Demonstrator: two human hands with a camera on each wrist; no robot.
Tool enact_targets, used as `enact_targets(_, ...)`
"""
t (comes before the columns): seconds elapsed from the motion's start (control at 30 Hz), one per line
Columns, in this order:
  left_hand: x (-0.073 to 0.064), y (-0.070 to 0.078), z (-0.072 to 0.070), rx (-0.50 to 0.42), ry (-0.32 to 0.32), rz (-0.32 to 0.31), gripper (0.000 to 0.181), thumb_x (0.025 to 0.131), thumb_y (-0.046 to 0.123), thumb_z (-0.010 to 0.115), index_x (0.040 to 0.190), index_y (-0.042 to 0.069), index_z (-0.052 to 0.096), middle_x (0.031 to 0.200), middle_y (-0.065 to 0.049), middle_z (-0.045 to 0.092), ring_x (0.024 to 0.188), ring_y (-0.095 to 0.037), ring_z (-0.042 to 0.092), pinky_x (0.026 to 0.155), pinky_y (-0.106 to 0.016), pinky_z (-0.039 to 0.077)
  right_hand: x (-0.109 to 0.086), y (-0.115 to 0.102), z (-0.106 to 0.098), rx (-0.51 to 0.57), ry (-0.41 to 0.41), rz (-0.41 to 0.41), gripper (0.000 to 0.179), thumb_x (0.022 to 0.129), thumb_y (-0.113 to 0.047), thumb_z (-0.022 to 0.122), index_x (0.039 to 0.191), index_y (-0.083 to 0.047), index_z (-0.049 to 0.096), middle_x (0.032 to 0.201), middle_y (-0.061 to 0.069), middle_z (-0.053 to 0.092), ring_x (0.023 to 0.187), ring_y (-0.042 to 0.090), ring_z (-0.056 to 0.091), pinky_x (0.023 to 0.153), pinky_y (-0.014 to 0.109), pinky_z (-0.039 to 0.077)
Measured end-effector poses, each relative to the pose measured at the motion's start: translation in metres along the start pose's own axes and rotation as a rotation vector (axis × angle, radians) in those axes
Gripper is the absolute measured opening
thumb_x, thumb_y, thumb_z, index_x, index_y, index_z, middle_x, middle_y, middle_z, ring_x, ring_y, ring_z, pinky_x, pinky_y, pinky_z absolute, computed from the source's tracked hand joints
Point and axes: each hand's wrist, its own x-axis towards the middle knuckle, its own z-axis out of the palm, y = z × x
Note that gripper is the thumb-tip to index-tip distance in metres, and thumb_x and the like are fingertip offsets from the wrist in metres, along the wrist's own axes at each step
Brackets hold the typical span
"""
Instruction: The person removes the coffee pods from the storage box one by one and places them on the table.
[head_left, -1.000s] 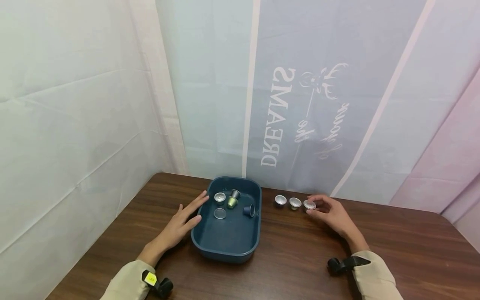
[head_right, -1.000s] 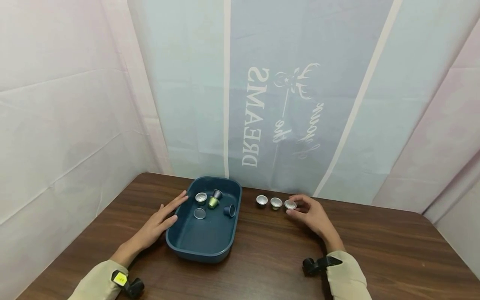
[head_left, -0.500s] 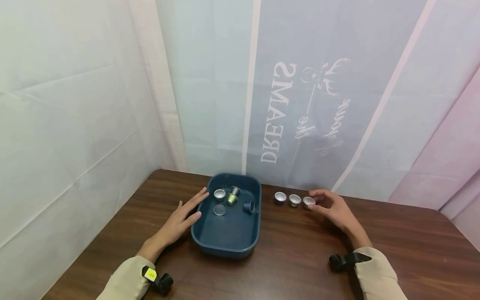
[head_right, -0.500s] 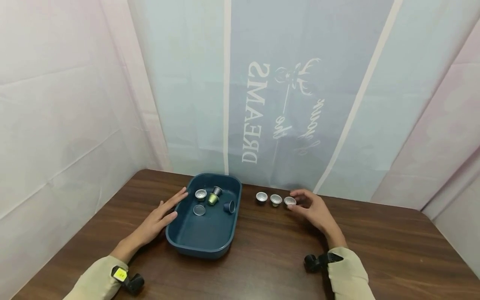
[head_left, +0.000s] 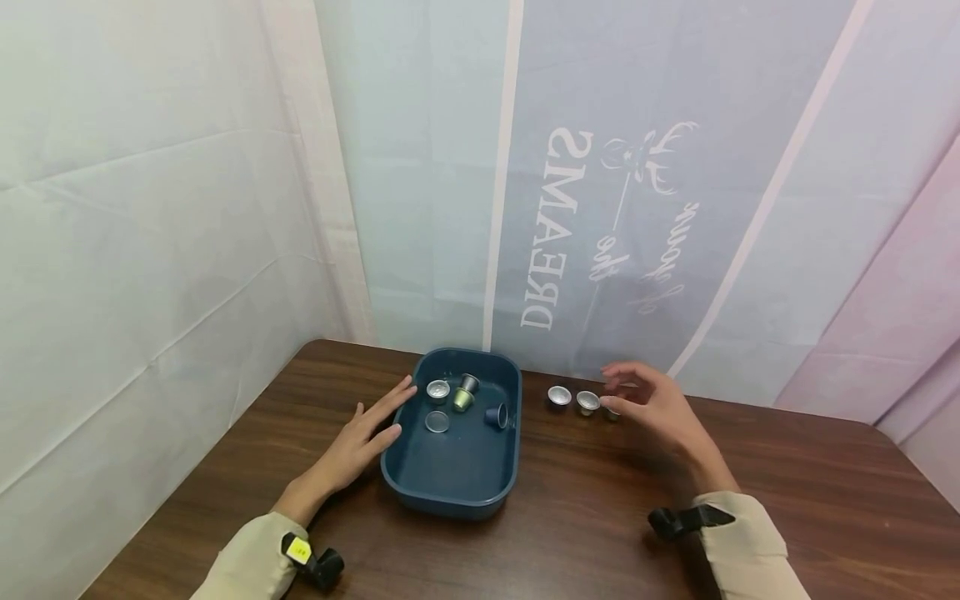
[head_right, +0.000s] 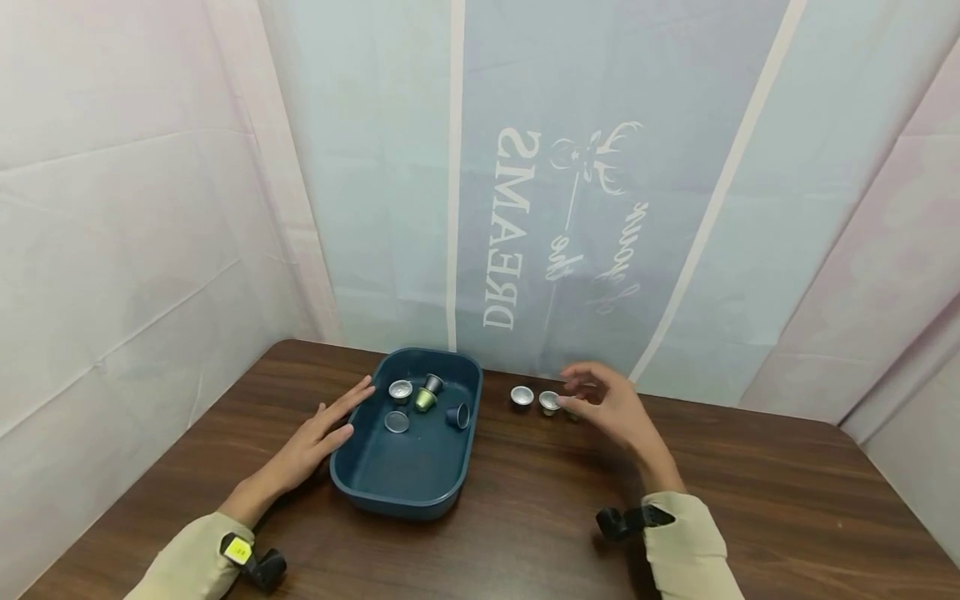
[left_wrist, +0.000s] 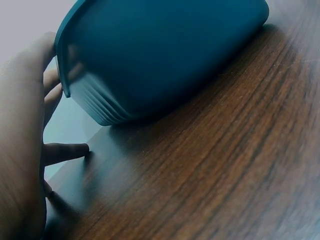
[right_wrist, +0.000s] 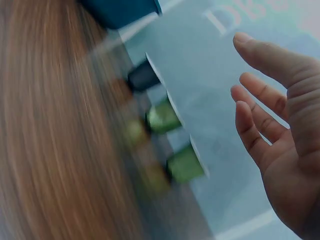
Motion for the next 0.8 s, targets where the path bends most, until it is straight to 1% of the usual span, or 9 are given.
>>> enact_targets(0.1,-0.001,0.000,0.000,0.001,-0.004,0.002,0.053,0.101,0.018,0.045,0.152,0.018,0.030,0.158,-0.005,0.018,0.141,-0.031,0.024,0.094,-0.079,-0.001,0.007,-0.011,0.008,0.015,-0.035,-0.047,0.034,0.079,0.005,0.074,0.110,0.001,0.061,0.103,0.016,0.064,0.088,0.044,0.059,0.071,0.032,0.054)
enact_targets(0.17,-0.001,0.000,0.000,0.001,-0.007,0.001,0.053,0.101,0.018,0.045,0.152,0.018,0.030,0.158,-0.005,0.018,0.141,-0.030,0.024,0.094,-0.079,-0.001,0.011,-0.016,0.013,0.033,-0.056,-0.087,0.035,0.079,0.006,0.075,0.111,0.000,0.061,0.103,0.015,0.064,0.088,0.044,0.058,0.069,0.033,0.053)
enact_targets(0.23,0.000,0.000,0.000,0.000,-0.009,0.002,0.053,0.101,0.018,0.045,0.152,0.018,0.030,0.158,-0.006,0.018,0.141,-0.030,0.024,0.094,-0.079,0.000,0.015,-0.019,0.019,0.048,-0.077,-0.136,0.036,0.078,0.007,0.075,0.111,0.000,0.062,0.104,0.015,0.064,0.088,0.040,0.058,0.068,0.033,0.054)
enact_targets(0.37,0.000,0.000,0.000,0.001,-0.008,0.001,0.053,0.101,0.019,0.045,0.152,0.018,0.030,0.158,-0.007,0.018,0.141,-0.029,0.024,0.094,-0.079,-0.001,0.023,-0.020,0.032,0.099,-0.122,-0.204,0.038,0.076,0.012,0.074,0.110,0.002,0.061,0.108,0.014,0.062,0.089,0.037,0.057,0.069,0.034,0.053)
enact_targets(0.47,0.001,0.000,0.001,0.002,-0.013,0.001,0.052,0.102,0.019,0.045,0.152,0.016,0.030,0.158,-0.007,0.018,0.141,-0.029,0.024,0.094,-0.079,-0.001,0.029,-0.019,0.044,0.101,-0.160,-0.222,0.037,0.076,0.012,0.073,0.110,0.001,0.061,0.110,0.014,0.061,0.090,0.036,0.057,0.072,0.034,0.053)
enact_targets(0.63,0.001,0.001,0.000,-0.008,-0.015,0.001,0.052,0.102,0.019,0.045,0.152,0.016,0.030,0.158,-0.006,0.017,0.141,-0.030,0.024,0.094,-0.078,-0.002,0.043,-0.023,0.069,0.081,-0.242,-0.262,0.034,0.077,0.009,0.074,0.108,0.005,0.061,0.109,0.021,0.060,0.087,0.039,0.061,0.070,0.040,0.054)
enact_targets(0.73,0.001,0.002,0.000,-0.017,-0.012,0.000,0.052,0.102,0.019,0.045,0.152,0.017,0.029,0.158,-0.007,0.018,0.141,-0.030,0.023,0.095,-0.078,-0.003,0.050,-0.023,0.085,0.072,-0.293,-0.270,0.033,0.079,0.006,0.074,0.109,-0.001,0.062,0.107,0.016,0.061,0.083,0.038,0.061,0.066,0.039,0.054)
enact_targets(0.8,0.000,0.002,0.000,-0.019,-0.009,-0.003,0.052,0.102,0.019,0.044,0.152,0.017,0.029,0.158,-0.007,0.018,0.141,-0.029,0.023,0.095,-0.078,-0.003,0.053,-0.022,0.095,0.053,-0.329,-0.269,0.033,0.081,0.000,0.075,0.111,-0.008,0.062,0.107,0.008,0.061,0.084,0.035,0.061,0.065,0.036,0.054)
